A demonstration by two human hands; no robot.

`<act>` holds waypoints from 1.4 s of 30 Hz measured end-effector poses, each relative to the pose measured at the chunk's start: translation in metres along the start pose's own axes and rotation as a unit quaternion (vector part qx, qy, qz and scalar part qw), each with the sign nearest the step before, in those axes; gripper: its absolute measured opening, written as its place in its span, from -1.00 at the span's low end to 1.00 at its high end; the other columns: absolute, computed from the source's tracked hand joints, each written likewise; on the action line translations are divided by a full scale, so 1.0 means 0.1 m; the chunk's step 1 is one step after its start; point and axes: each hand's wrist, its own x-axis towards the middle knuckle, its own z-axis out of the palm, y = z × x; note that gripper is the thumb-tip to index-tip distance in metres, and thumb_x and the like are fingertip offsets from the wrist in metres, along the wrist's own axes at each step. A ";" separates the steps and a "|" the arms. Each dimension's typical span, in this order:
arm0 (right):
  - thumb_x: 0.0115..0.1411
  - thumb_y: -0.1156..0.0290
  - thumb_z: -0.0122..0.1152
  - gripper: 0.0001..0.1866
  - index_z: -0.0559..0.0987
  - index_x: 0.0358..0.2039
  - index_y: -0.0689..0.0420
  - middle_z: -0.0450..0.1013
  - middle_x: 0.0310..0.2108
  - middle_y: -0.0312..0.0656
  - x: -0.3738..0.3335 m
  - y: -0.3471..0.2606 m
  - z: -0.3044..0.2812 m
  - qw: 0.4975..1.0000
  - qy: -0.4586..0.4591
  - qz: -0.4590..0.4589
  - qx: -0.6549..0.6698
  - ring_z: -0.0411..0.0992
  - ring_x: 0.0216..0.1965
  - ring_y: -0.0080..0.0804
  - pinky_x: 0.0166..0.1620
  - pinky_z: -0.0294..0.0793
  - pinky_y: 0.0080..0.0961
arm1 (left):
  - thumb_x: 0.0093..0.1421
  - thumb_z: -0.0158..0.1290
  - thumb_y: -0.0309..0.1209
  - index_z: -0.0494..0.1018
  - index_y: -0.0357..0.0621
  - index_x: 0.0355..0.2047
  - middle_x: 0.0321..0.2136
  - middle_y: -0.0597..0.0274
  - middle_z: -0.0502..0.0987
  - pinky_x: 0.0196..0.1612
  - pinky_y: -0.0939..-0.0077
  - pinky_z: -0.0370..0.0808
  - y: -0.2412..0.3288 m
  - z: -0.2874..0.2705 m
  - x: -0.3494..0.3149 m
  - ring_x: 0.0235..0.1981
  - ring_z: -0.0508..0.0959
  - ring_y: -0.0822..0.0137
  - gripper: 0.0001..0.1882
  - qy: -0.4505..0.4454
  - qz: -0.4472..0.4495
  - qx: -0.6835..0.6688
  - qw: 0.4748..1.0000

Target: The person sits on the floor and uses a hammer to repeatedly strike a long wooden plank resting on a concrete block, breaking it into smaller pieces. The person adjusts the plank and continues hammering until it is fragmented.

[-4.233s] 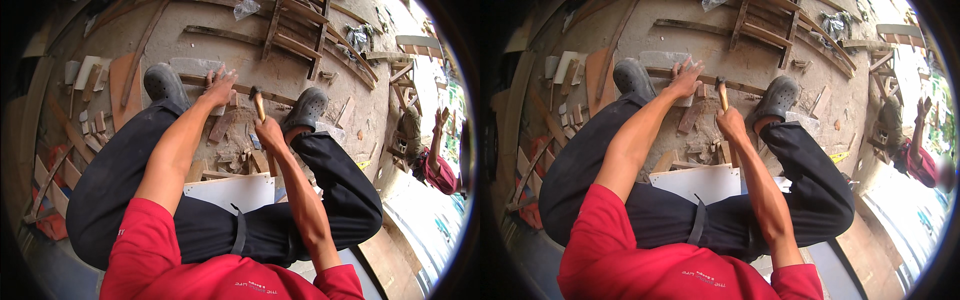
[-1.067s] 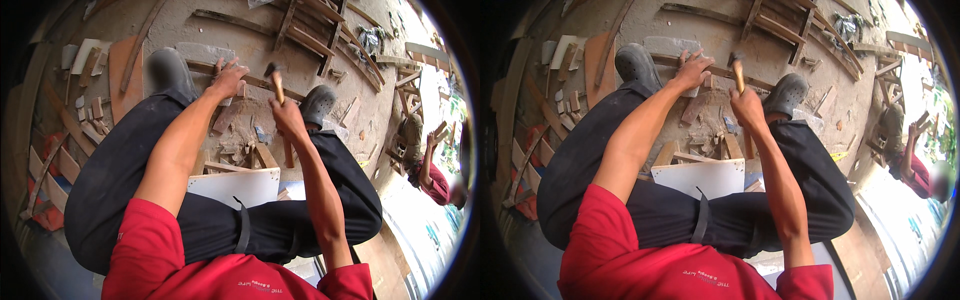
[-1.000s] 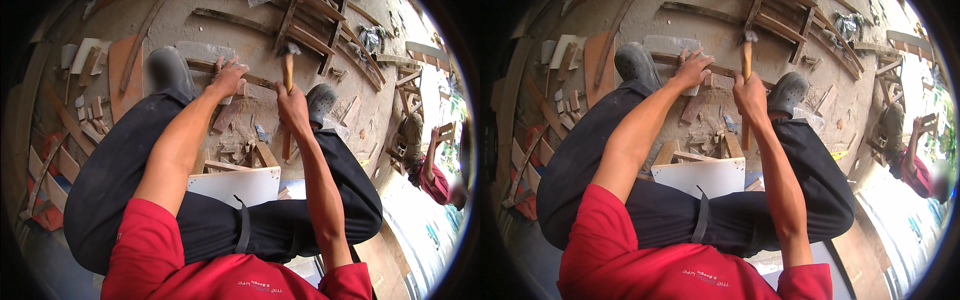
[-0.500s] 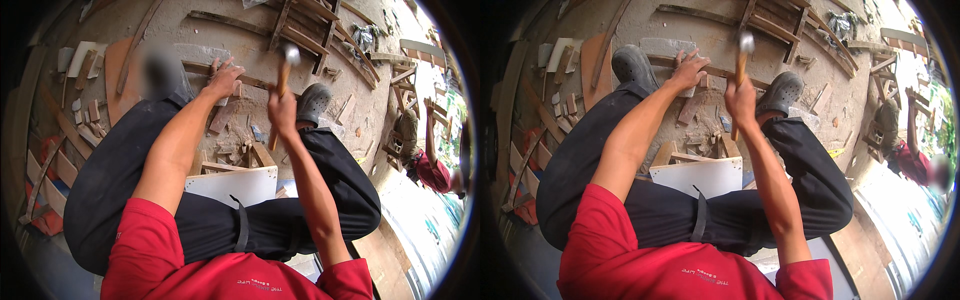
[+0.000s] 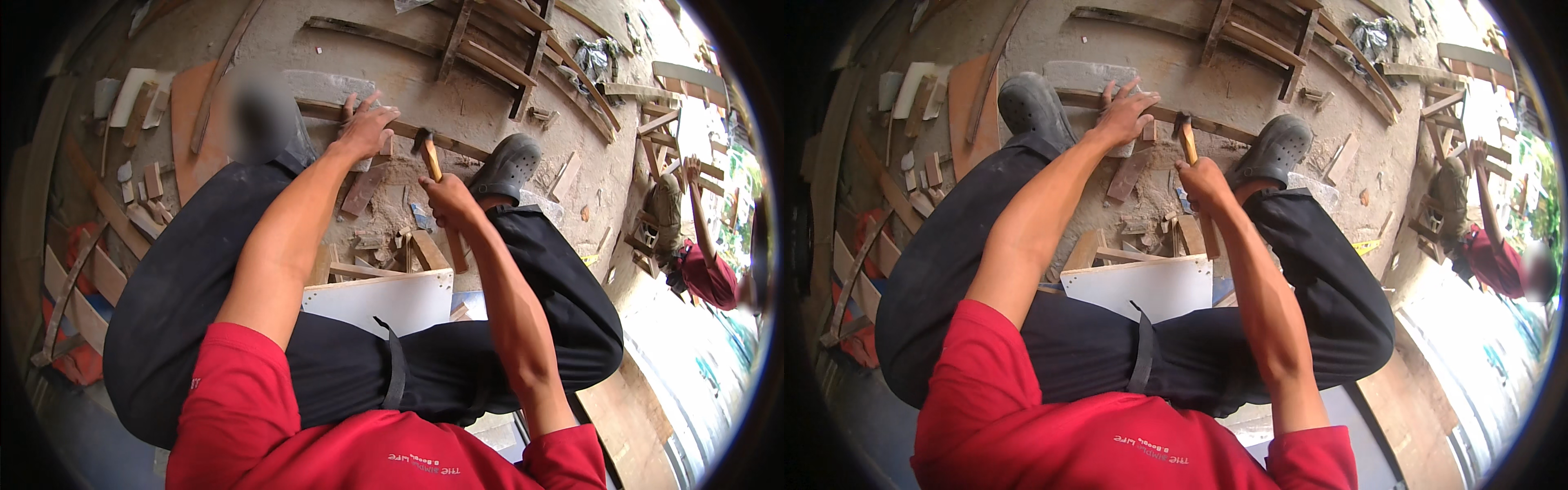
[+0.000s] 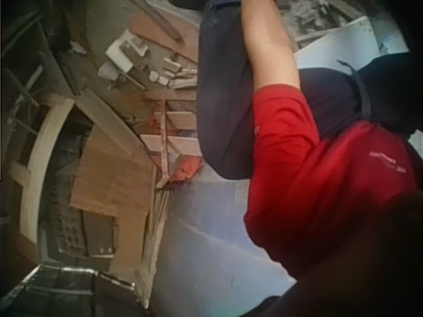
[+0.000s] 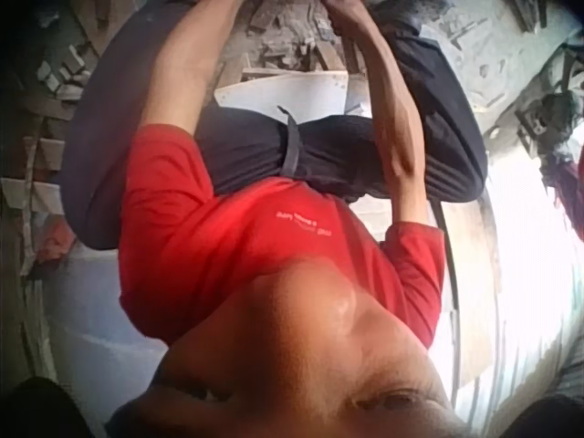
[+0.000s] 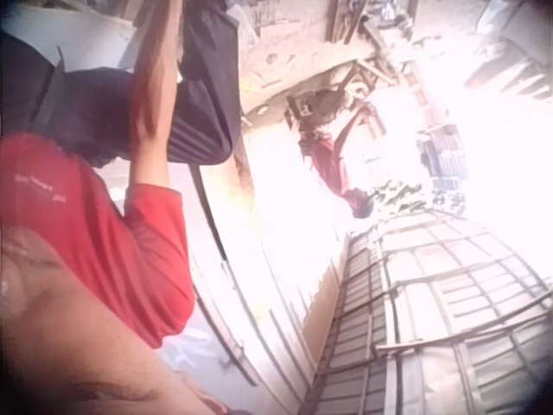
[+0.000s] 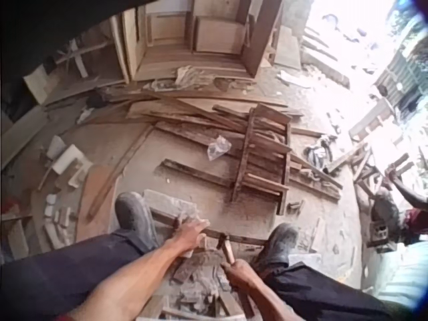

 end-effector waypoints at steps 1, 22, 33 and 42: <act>0.29 0.11 0.07 -0.59 0.45 -0.42 0.28 0.40 -0.69 -0.10 -0.06 0.00 -0.04 0.999 -0.023 0.005 0.033 0.42 -0.71 -0.21 -0.58 0.39 -0.25 | 0.24 0.03 -0.22 0.35 0.15 0.18 0.18 0.40 0.38 0.35 -0.10 -0.39 0.00 0.00 -0.01 0.38 0.01 0.26 -0.53 0.002 0.002 0.000 1.000; 0.34 -0.04 -0.05 -0.54 0.40 -0.28 0.19 0.32 -0.60 -0.32 -0.24 0.14 -0.31 0.954 0.162 -0.183 0.171 0.37 -0.65 -0.56 -0.58 0.38 -0.55 | 0.23 0.03 -0.25 0.26 0.23 0.25 0.28 0.41 0.23 0.34 -0.10 -0.35 -0.03 0.10 -0.09 0.37 0.00 0.23 -0.45 0.060 0.026 0.056 0.996; 0.21 0.19 0.21 -0.59 0.41 -0.14 0.28 0.47 -0.61 -0.17 -0.45 0.55 -0.40 0.944 0.199 -0.108 0.240 0.45 -0.71 -0.41 -0.66 0.40 -0.46 | 0.16 0.10 -0.25 0.36 0.15 0.16 0.28 0.18 0.18 0.32 -0.27 -0.24 0.67 0.48 -0.28 0.36 0.02 0.17 -0.48 0.135 0.020 0.131 0.982; 0.20 0.17 0.15 -0.57 0.45 -0.13 0.31 0.52 -0.57 0.02 -0.31 0.75 -0.40 0.944 0.213 -0.123 0.220 0.52 -0.63 -0.21 -0.52 0.49 -0.30 | 0.08 0.17 -0.26 0.53 0.03 -0.22 -0.06 0.31 0.46 0.12 0.05 0.14 0.62 0.40 0.03 0.04 0.38 0.30 -0.76 0.176 0.068 0.144 0.971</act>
